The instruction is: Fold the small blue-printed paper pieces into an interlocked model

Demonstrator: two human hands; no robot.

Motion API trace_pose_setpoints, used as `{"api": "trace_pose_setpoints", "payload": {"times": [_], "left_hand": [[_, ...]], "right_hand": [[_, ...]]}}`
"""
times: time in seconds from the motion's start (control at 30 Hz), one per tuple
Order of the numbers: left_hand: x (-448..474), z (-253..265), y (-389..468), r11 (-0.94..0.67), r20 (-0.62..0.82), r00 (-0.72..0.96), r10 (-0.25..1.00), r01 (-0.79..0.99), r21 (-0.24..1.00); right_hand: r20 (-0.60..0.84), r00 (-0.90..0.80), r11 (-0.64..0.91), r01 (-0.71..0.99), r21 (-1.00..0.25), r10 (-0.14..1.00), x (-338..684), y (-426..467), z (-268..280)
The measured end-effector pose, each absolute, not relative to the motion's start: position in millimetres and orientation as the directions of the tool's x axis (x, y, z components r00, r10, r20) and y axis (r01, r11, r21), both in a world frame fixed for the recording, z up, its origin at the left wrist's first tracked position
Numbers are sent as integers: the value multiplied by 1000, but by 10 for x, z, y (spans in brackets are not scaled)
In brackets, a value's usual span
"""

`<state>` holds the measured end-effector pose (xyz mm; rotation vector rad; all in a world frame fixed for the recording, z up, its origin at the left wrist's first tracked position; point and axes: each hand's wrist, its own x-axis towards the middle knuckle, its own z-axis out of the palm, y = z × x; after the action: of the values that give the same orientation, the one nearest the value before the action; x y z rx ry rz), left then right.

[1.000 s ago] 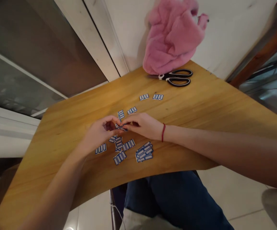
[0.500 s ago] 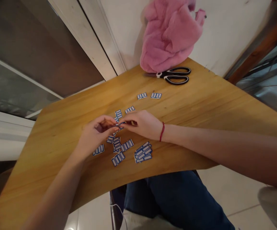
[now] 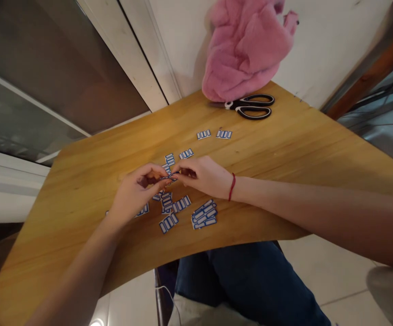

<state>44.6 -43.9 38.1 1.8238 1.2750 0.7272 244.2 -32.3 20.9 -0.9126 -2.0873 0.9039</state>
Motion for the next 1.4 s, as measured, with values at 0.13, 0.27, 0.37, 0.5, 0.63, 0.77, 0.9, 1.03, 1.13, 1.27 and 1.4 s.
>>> {"api": "trace_pose_setpoints", "payload": {"times": [0.13, 0.27, 0.37, 0.5, 0.63, 0.77, 0.9, 1.03, 1.13, 1.27, 1.4], "left_hand": [[370, 437, -407, -71, -117, 417, 901, 408, 910], [261, 500, -394, -172, -221, 495, 840, 629, 758], [231, 514, -424, -318, -296, 580, 759, 726, 609], [239, 502, -436, -367, -281, 607, 743, 721, 588], [171, 531, -380, -298, -315, 565, 763, 739, 604], [0, 636, -326, -188, -443, 517, 733, 780, 597], [-90, 696, -319, -238, -496, 495, 713, 837, 493], [1, 636, -379, -339, -414, 550, 725, 809, 481], [97, 582, -433, -383, -369, 583, 724, 784, 489], [150, 568, -446, -438, -328, 621, 712, 758, 484], [126, 578, -422, -430, -355, 617, 702, 765, 480]], "right_hand": [[289, -477, 452, 271, -850, 830, 2440, -314, 222], [273, -303, 323, 128, -938, 913, 2463, -214, 208], [286, -211, 306, 68, -950, 935, 2488, -144, 192], [286, -175, 296, 38, -954, 942, 2499, -123, 182], [290, -171, 300, 34, -953, 942, 2494, -131, 179], [303, -166, 311, 28, -950, 939, 2492, -127, 175], [295, -165, 298, -8, -954, 941, 2487, -127, 174], [295, -163, 300, 7, -954, 942, 2485, -126, 180], [302, -153, 307, 13, -952, 941, 2486, -119, 172], [297, -146, 301, 6, -954, 944, 2484, -111, 157], [292, -153, 297, 12, -955, 944, 2486, -116, 163]]}}
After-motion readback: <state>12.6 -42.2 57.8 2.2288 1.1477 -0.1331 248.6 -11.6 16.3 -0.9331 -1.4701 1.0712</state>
